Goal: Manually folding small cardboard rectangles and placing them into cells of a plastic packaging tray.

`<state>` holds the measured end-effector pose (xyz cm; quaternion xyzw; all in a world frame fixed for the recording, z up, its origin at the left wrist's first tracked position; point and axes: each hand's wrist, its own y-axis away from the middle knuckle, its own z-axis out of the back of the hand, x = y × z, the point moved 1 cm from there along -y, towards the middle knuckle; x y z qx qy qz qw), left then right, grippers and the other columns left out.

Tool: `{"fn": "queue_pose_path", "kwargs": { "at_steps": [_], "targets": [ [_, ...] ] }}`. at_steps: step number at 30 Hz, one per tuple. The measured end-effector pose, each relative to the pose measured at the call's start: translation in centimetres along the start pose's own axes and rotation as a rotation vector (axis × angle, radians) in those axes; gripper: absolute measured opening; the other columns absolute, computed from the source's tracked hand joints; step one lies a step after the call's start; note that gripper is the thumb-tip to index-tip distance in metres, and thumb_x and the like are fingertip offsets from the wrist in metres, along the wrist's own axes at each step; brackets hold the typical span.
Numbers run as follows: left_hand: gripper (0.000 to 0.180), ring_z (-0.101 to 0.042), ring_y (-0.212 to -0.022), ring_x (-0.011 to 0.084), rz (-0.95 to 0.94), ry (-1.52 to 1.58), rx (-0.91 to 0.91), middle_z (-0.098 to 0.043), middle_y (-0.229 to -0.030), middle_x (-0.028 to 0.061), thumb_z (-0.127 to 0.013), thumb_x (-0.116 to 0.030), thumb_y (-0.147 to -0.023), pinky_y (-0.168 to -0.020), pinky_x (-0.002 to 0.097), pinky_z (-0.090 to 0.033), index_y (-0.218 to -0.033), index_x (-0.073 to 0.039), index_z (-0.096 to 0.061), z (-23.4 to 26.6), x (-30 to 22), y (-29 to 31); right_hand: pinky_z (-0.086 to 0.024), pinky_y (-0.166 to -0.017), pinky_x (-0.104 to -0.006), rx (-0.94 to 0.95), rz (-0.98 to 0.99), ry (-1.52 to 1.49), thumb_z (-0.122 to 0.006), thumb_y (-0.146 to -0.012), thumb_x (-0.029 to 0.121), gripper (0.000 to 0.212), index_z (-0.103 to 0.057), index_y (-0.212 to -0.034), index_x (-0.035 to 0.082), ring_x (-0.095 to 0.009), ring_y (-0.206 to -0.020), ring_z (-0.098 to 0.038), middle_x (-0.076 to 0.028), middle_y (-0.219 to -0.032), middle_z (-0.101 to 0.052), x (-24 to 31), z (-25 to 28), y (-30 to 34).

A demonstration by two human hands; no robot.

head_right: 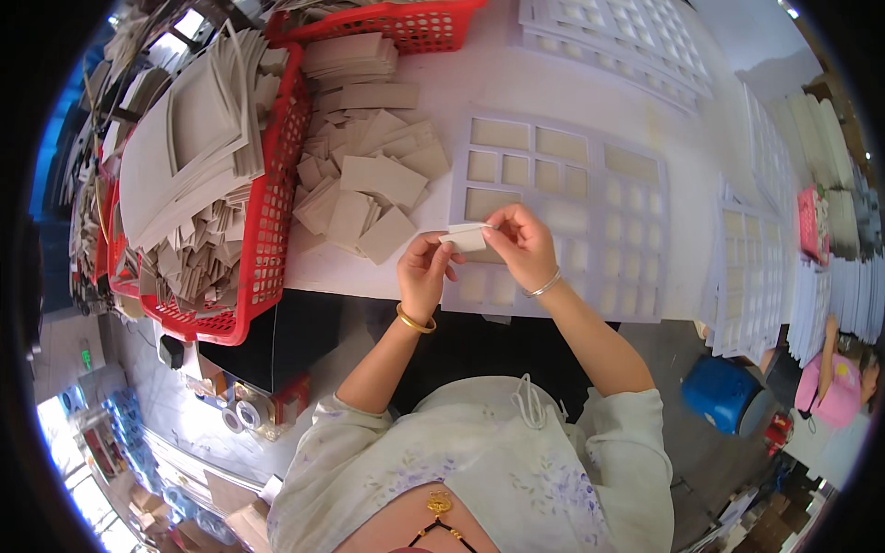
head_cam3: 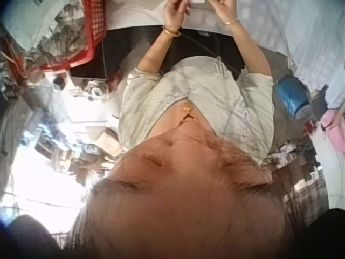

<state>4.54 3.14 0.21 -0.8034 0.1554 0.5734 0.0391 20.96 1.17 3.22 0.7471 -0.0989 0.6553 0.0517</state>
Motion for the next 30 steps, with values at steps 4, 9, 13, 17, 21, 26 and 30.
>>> {"fn": "queue_pose_path", "kwargs": {
  "at_steps": [4,9,13,17,21,26,30],
  "targets": [
    [0.016,-0.058,-0.064,0.0093,-0.018,-0.229,0.059,-0.058,-0.077,0.0034,-0.056,-0.002,-0.090,-0.051,0.0215,-0.047,-0.104,-0.001,-0.063,0.5,-1.2,0.8,-0.041,-0.049,-0.0189,-0.120,-0.132,-0.023,-0.061,-0.087,0.002,0.011,-0.052,-0.095,0.003,-0.002,-0.056,-0.047,-0.001,-0.086,-0.056,0.7,3.2,2.6],
    [0.020,-0.059,-0.065,0.0237,-0.135,-0.704,0.346,-0.058,-0.077,0.0110,-0.061,0.000,-0.081,-0.063,0.0324,-0.048,-0.101,-0.004,-0.063,1.3,-2.1,1.3,-0.042,-0.050,-0.0181,-0.009,-0.248,0.188,-0.060,-0.087,0.002,0.016,-0.055,-0.102,0.003,-0.005,-0.061,-0.054,-0.002,-0.086,-0.058,-0.6,4.7,5.8],
    [0.011,-0.060,-0.074,0.0309,-0.209,-0.862,0.455,-0.061,-0.081,0.0116,-0.061,-0.003,-0.080,-0.064,0.0370,-0.048,-0.091,-0.005,-0.061,1.1,-1.8,0.9,-0.048,-0.061,-0.0278,0.200,-0.178,0.560,-0.063,-0.082,0.006,0.011,-0.060,-0.092,0.004,-0.013,-0.065,-0.058,-0.005,-0.078,-0.063,0.0,4.1,6.3],
    [0.008,-0.060,-0.075,0.0327,-0.266,-0.953,0.482,-0.060,-0.082,0.0115,-0.060,-0.007,-0.081,-0.064,0.0390,-0.048,-0.089,-0.006,-0.061,0.5,-1.0,0.1,-0.049,-0.062,-0.0289,0.185,-0.136,0.635,-0.062,-0.082,0.007,0.011,-0.060,-0.093,0.004,-0.017,-0.067,-0.061,-0.007,-0.081,-0.064,-0.7,3.7,6.0],
    [0.005,-0.060,-0.074,0.0313,-0.339,-1.025,0.454,-0.059,-0.080,0.0112,-0.059,-0.009,-0.083,-0.063,0.0395,-0.048,-0.087,-0.008,-0.061,0.0,-0.8,-0.1,-0.047,-0.060,-0.0267,0.229,-0.085,0.676,-0.062,-0.082,0.004,0.013,-0.060,-0.095,0.003,-0.013,-0.063,-0.058,-0.007,-0.078,-0.062,-1.4,3.7,5.6],
    [0.005,-0.060,-0.073,0.0304,-0.366,-1.063,0.473,-0.058,-0.082,0.0098,-0.059,-0.009,-0.082,-0.062,0.0392,-0.049,-0.087,-0.009,-0.061,-0.2,-1.0,0.1,-0.048,-0.060,-0.0299,0.227,-0.055,0.768,-0.064,-0.078,0.005,0.015,-0.060,-0.093,0.006,-0.018,-0.063,-0.059,-0.007,-0.083,-0.061,-1.1,3.1,5.8],
    [0.007,-0.061,-0.073,0.0297,-0.355,-1.177,0.461,-0.057,-0.089,0.0067,-0.061,-0.010,-0.080,-0.062,0.0389,-0.051,-0.087,-0.010,-0.061,-0.7,-1.4,0.6,-0.048,-0.058,-0.0348,0.181,0.015,0.916,-0.066,-0.075,0.005,0.016,-0.057,-0.089,0.008,-0.024,-0.064,-0.059,-0.006,-0.091,-0.054,-1.1,2.6,6.2]
  ]
}}
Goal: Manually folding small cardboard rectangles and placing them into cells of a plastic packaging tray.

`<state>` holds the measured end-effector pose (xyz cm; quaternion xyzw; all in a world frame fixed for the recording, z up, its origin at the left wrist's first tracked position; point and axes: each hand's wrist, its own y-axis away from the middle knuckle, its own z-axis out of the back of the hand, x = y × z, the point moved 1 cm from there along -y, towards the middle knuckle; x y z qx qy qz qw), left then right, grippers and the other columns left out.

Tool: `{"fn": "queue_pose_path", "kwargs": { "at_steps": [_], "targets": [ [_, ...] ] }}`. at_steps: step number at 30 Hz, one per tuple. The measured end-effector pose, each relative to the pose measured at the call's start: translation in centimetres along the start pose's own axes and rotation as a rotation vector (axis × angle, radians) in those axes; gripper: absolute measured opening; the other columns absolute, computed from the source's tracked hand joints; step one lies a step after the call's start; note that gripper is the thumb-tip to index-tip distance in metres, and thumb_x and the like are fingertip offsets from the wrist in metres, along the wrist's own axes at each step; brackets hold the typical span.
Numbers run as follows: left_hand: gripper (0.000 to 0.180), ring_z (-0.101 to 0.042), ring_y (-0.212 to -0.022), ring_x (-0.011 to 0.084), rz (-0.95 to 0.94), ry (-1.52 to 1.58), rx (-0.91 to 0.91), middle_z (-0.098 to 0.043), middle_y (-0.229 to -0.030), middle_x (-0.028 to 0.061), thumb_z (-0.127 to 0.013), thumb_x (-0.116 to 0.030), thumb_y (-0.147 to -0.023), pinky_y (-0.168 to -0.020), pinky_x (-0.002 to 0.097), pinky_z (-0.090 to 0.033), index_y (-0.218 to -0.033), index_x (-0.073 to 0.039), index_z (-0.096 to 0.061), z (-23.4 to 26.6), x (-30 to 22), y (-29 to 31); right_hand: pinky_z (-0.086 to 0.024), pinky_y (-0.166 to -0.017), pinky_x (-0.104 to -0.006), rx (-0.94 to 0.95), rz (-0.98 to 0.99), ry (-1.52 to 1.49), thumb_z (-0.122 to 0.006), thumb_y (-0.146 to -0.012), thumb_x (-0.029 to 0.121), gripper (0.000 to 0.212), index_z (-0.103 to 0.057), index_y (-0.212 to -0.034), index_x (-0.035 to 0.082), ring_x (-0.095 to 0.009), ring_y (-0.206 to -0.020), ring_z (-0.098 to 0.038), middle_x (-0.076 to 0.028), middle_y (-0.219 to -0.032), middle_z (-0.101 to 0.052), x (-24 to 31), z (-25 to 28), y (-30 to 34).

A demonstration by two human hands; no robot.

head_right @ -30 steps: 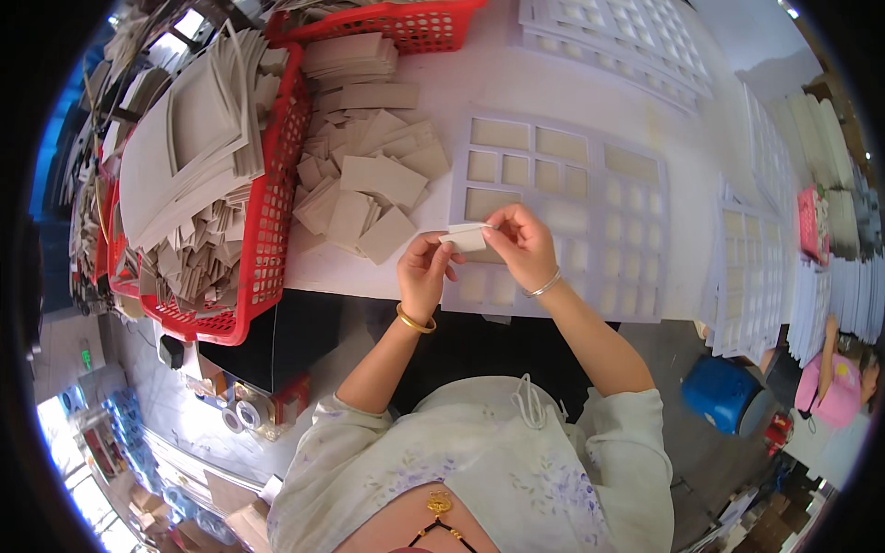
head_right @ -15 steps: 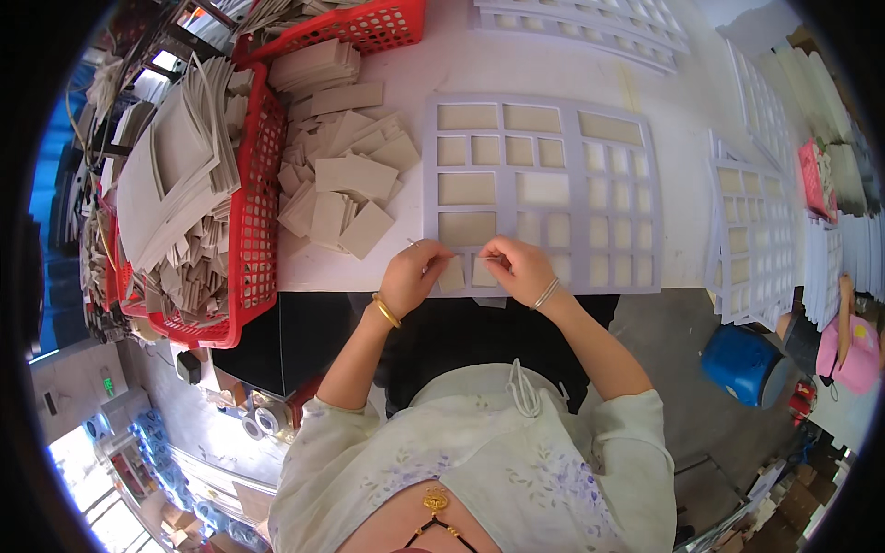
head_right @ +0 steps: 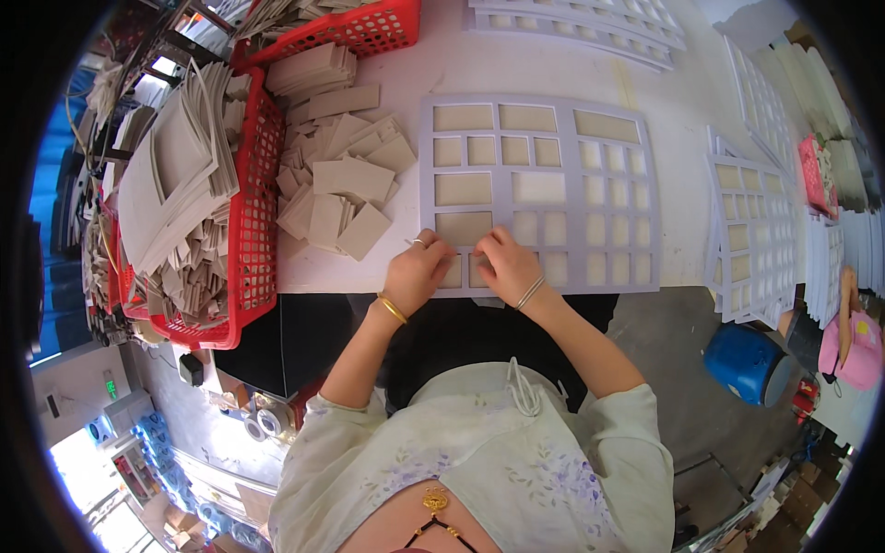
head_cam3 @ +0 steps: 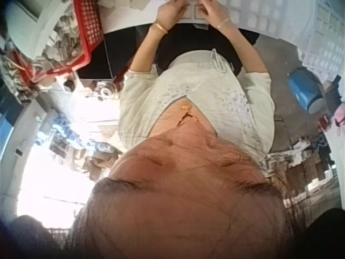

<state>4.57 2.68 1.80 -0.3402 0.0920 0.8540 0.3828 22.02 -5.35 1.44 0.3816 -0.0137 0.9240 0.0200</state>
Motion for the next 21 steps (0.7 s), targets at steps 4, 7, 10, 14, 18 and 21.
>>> {"fn": "queue_pose_path", "kwargs": {
  "at_steps": [4,7,10,14,18,21],
  "targets": [
    [0.012,-0.061,-0.079,0.0251,0.023,-0.139,0.034,-0.057,-0.090,0.0047,-0.063,-0.010,-0.077,-0.060,0.0370,-0.052,-0.089,-0.011,-0.060,0.0,-0.5,0.7,-0.048,-0.058,-0.0373,-0.046,0.040,0.060,-0.066,-0.073,0.004,0.019,-0.056,-0.089,0.007,-0.027,-0.070,-0.059,-0.007,-0.094,-0.054,0.2,-0.4,0.2],
    [0.020,-0.060,-0.088,0.0233,-0.011,-0.155,-0.039,-0.059,-0.094,0.0033,-0.066,-0.010,-0.074,-0.066,0.0365,-0.051,-0.094,-0.012,-0.061,-0.1,-0.3,1.9,-0.047,-0.066,-0.0365,-0.106,0.170,0.120,-0.067,-0.074,0.009,0.021,-0.058,-0.093,0.009,-0.025,-0.081,-0.059,-0.005,-0.102,-0.056,0.0,-0.2,0.8],
    [0.030,-0.056,-0.097,0.0248,-0.183,-0.182,-0.090,-0.061,-0.105,0.0008,-0.069,-0.013,-0.070,-0.077,0.0374,-0.047,-0.100,-0.012,-0.062,0.9,-0.4,3.0,-0.042,-0.078,-0.0372,0.002,0.278,0.391,-0.066,-0.076,0.017,0.027,-0.059,-0.102,0.010,-0.022,-0.097,-0.055,-0.003,-0.114,-0.056,1.2,0.7,1.9],
    [0.041,-0.052,-0.106,0.0249,-0.132,-0.148,-0.010,-0.059,-0.116,-0.0001,-0.073,-0.016,-0.067,-0.088,0.0396,-0.040,-0.106,-0.013,-0.063,0.9,-0.6,4.4,-0.036,-0.086,-0.0379,0.023,0.252,0.492,-0.066,-0.076,0.026,0.033,-0.062,-0.104,0.009,-0.016,-0.109,-0.048,0.000,-0.118,-0.055,2.1,0.0,3.2],
    [0.046,-0.050,-0.110,0.0243,-0.161,-0.223,-0.020,-0.057,-0.120,-0.0002,-0.075,-0.017,-0.064,-0.092,0.0412,-0.038,-0.108,-0.014,-0.063,-0.1,0.2,4.7,-0.035,-0.088,-0.0400,0.022,0.258,0.526,-0.067,-0.075,0.029,0.038,-0.061,-0.106,0.008,-0.016,-0.114,-0.045,-0.001,-0.119,-0.055,2.0,-0.3,3.6],
    [0.047,-0.050,-0.110,0.0240,-0.181,-0.233,-0.031,-0.057,-0.120,-0.0006,-0.075,-0.016,-0.063,-0.092,0.0415,-0.038,-0.108,-0.014,-0.063,-0.3,0.4,4.7,-0.034,-0.089,-0.0404,0.003,0.247,0.541,-0.067,-0.075,0.030,0.038,-0.061,-0.106,0.009,-0.016,-0.116,-0.045,0.000,-0.119,-0.054,2.0,-0.6,3.6]
  ]
}}
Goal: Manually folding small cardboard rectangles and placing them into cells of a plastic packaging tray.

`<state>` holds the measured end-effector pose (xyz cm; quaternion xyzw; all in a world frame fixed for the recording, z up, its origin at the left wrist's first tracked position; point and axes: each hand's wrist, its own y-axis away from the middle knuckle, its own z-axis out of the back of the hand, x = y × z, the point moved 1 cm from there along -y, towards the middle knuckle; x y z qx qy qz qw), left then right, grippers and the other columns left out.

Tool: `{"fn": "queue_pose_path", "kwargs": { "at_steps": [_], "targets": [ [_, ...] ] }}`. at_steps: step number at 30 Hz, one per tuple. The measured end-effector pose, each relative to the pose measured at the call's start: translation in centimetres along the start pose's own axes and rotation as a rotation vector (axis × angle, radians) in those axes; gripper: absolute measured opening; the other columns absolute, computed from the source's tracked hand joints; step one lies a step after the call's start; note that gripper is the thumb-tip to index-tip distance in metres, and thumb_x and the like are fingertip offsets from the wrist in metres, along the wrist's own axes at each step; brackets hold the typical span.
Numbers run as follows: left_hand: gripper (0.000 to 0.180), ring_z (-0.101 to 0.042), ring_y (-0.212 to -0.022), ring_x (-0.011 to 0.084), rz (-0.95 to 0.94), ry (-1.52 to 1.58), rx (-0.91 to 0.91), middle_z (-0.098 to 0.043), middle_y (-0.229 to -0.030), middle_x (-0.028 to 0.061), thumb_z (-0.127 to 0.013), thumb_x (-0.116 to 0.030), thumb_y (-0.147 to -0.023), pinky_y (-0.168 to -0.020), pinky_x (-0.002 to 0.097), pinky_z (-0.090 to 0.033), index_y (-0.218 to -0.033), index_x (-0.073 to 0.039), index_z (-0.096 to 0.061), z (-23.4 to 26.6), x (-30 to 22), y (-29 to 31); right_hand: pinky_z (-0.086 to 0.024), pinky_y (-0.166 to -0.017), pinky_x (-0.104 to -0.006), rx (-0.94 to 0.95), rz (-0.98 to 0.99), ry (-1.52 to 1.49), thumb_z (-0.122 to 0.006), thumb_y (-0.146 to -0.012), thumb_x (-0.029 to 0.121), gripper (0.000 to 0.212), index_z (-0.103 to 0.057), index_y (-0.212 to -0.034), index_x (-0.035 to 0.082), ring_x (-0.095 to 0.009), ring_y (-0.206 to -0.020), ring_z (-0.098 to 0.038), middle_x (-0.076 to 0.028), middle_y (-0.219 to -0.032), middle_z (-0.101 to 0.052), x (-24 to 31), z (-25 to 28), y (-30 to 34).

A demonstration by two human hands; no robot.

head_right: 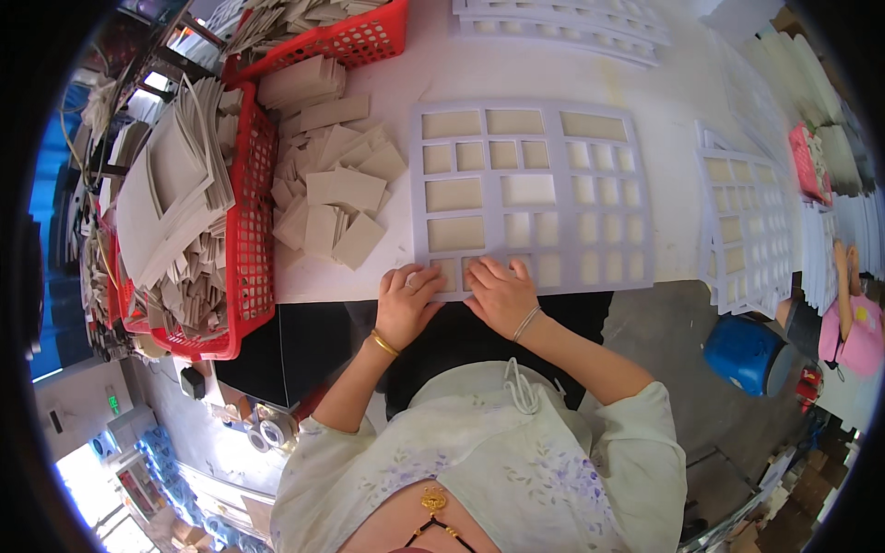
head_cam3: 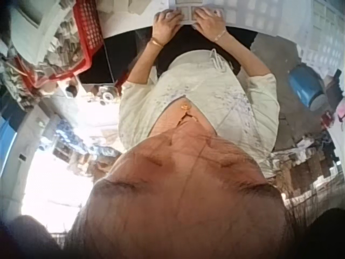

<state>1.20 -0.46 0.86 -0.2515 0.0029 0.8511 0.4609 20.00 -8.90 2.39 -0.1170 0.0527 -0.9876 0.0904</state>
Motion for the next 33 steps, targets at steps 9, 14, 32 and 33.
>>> {"fn": "queue_pose_path", "kwargs": {
  "at_steps": [9,14,32,33],
  "targets": [
    [0.058,-0.048,-0.114,0.0280,0.169,0.178,-0.104,-0.054,-0.123,0.0073,-0.078,-0.021,-0.065,-0.097,0.0426,-0.036,-0.118,-0.010,-0.055,-0.4,-0.5,1.0,-0.044,-0.069,-0.0314,-0.134,-0.180,-0.498,-0.067,-0.080,0.020,0.022,-0.059,-0.095,0.008,-0.021,-0.087,-0.059,-0.006,-0.095,-0.064,0.0,1.4,5.5],
    [0.066,-0.049,-0.114,0.0305,0.282,0.160,-0.224,-0.055,-0.121,0.0130,-0.078,-0.022,-0.068,-0.095,0.0424,-0.036,-0.123,-0.004,-0.048,-0.5,-1.4,0.3,-0.043,-0.052,-0.0217,-0.162,-1.305,-1.713,-0.058,-0.092,0.034,0.026,-0.058,-0.104,0.010,-0.010,-0.063,-0.059,-0.006,-0.088,-0.067,-4.5,-2.9,12.1],
    [0.054,-0.060,-0.102,0.0273,0.223,0.596,-0.035,-0.061,-0.116,0.0125,-0.073,-0.005,-0.073,-0.090,0.0358,-0.046,-0.120,-0.002,-0.046,-0.1,-3.1,-1.6,-0.040,-0.045,-0.0210,-0.841,-1.156,-1.656,-0.063,-0.089,0.024,0.018,-0.054,-0.094,0.008,-0.011,-0.060,-0.060,-0.003,-0.080,-0.062,-10.0,2.1,9.5],
    [0.054,-0.060,-0.103,0.0272,0.211,0.614,-0.018,-0.061,-0.117,0.0123,-0.073,-0.005,-0.073,-0.089,0.0360,-0.046,-0.120,-0.002,-0.046,-0.2,-3.3,-1.9,-0.040,-0.044,-0.0217,-0.834,-1.087,-1.621,-0.062,-0.090,0.023,0.019,-0.054,-0.098,0.007,-0.011,-0.060,-0.060,-0.003,-0.080,-0.061,-10.7,2.6,9.0]
  ]
}}
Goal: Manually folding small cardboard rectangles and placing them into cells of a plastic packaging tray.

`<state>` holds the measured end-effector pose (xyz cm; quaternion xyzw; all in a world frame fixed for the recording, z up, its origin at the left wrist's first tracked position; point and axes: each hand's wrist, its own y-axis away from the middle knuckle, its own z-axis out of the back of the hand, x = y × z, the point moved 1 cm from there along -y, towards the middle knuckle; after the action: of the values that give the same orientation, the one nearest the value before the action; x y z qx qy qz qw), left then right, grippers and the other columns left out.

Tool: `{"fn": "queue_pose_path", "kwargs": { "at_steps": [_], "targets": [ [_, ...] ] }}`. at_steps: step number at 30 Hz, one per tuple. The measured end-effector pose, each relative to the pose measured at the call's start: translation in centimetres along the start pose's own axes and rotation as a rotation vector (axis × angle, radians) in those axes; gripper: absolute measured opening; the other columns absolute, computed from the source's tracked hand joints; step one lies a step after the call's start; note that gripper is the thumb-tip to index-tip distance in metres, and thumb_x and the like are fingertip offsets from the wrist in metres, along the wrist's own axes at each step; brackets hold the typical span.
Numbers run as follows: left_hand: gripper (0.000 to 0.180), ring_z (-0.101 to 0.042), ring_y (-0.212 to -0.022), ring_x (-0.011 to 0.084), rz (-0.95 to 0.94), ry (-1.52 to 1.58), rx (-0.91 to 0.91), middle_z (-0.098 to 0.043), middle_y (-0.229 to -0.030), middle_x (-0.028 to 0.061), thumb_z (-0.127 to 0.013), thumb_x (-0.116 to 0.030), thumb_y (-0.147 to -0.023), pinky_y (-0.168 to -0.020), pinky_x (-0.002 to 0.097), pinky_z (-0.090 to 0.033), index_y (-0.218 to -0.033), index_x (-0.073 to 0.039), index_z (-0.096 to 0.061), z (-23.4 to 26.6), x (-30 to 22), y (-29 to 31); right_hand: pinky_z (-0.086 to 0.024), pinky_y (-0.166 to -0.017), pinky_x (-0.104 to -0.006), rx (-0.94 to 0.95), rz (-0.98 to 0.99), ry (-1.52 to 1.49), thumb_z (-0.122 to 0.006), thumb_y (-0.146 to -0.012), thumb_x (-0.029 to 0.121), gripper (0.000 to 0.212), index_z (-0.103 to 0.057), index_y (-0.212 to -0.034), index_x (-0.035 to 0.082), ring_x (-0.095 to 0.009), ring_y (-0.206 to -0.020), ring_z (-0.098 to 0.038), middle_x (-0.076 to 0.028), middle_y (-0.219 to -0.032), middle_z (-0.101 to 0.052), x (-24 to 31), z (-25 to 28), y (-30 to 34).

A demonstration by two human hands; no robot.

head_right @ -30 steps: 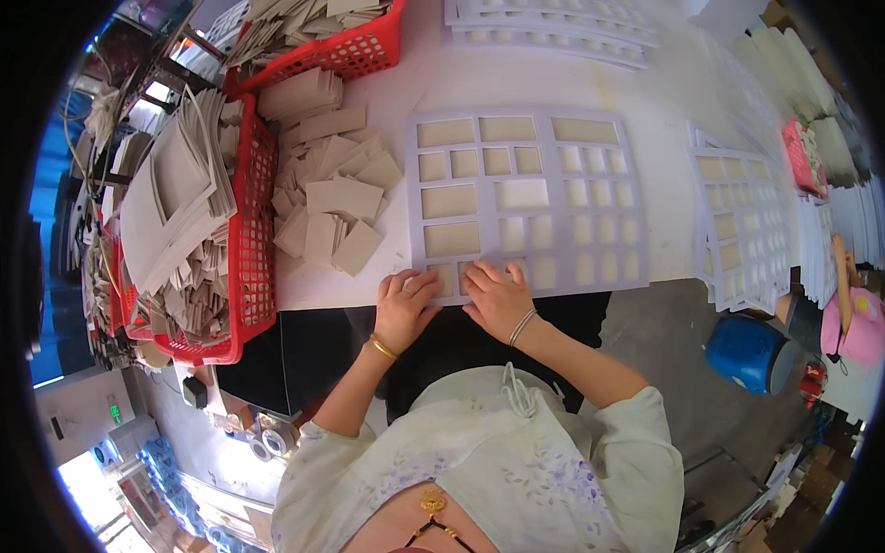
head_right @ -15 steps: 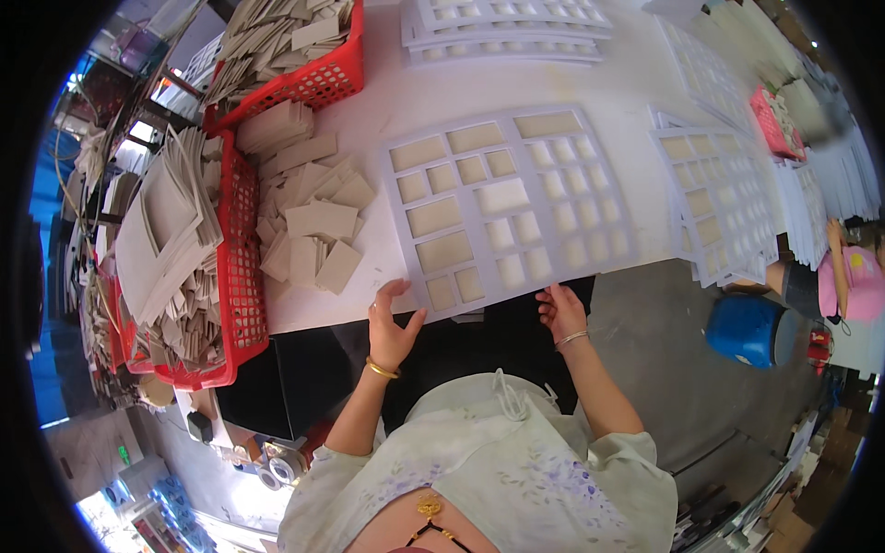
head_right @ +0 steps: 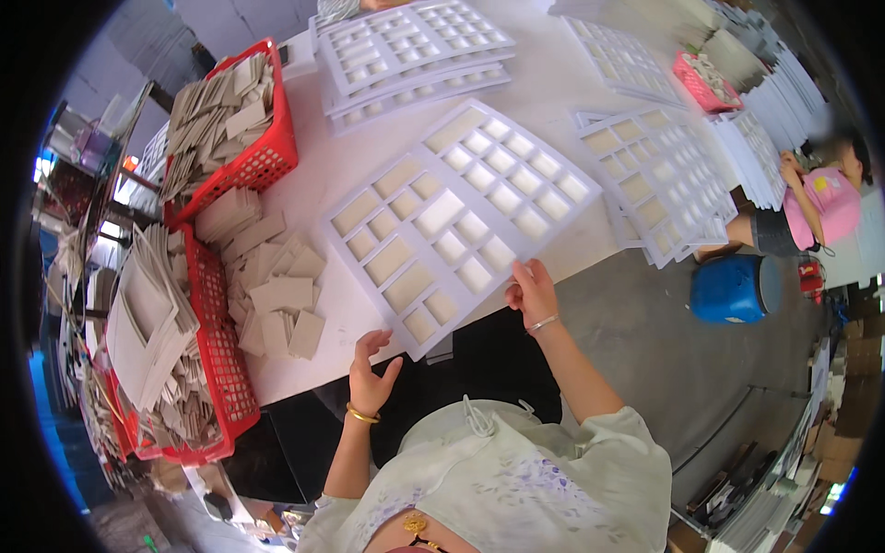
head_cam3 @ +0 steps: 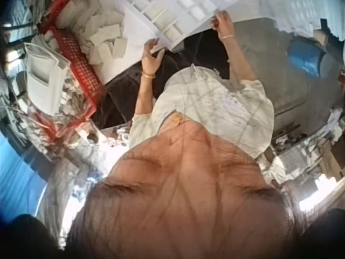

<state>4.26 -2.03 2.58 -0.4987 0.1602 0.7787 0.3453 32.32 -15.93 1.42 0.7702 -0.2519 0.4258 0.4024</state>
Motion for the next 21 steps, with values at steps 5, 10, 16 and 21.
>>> {"fn": "queue_pose_path", "kwargs": {
  "at_steps": [5,10,16,21],
  "targets": [
    [0.057,-0.059,-0.104,0.0281,-0.003,-0.008,0.054,-0.056,-0.122,0.0126,-0.072,-0.005,-0.073,-0.088,0.0379,-0.046,-0.123,-0.004,-0.046,0.2,-0.1,-0.6,-0.041,-0.043,-0.0231,-0.023,0.294,0.181,-0.057,-0.091,0.023,0.028,-0.054,-0.113,0.006,-0.009,-0.058,-0.056,0.000,-0.080,-0.060,5.1,-1.6,-2.4],
    [0.055,-0.057,-0.107,0.0292,-0.067,-0.071,0.036,-0.056,-0.120,0.0131,-0.071,-0.004,-0.073,-0.087,0.0378,-0.047,-0.122,-0.003,-0.047,-0.2,1.5,-1.7,-0.048,-0.050,-0.0212,-0.267,0.587,0.054,-0.055,-0.092,0.027,0.029,-0.059,-0.115,0.009,-0.005,-0.063,-0.056,0.003,-0.086,-0.063,13.8,8.7,-7.2],
    [0.052,-0.056,-0.099,0.0294,-0.057,-0.134,-0.014,-0.057,-0.112,0.0137,-0.071,-0.003,-0.070,-0.082,0.0372,-0.047,-0.118,-0.001,-0.050,0.4,3.1,-2.9,-0.048,-0.049,-0.0235,-0.516,0.569,0.106,-0.057,-0.091,0.030,0.027,-0.059,-0.113,0.015,-0.011,-0.070,-0.061,0.001,-0.090,-0.064,23.2,22.6,-10.0],
    [0.052,-0.055,-0.092,0.0299,-0.164,-0.237,0.012,-0.057,-0.105,0.0140,-0.072,-0.005,-0.067,-0.080,0.0375,-0.046,-0.115,-0.001,-0.051,-1.0,2.3,-5.2,-0.048,-0.064,-0.0316,-0.801,0.387,0.305,-0.060,-0.087,0.037,0.037,-0.056,-0.116,0.014,-0.017,-0.084,-0.061,-0.003,-0.097,-0.063,25.3,44.9,-15.7]
  ]
}}
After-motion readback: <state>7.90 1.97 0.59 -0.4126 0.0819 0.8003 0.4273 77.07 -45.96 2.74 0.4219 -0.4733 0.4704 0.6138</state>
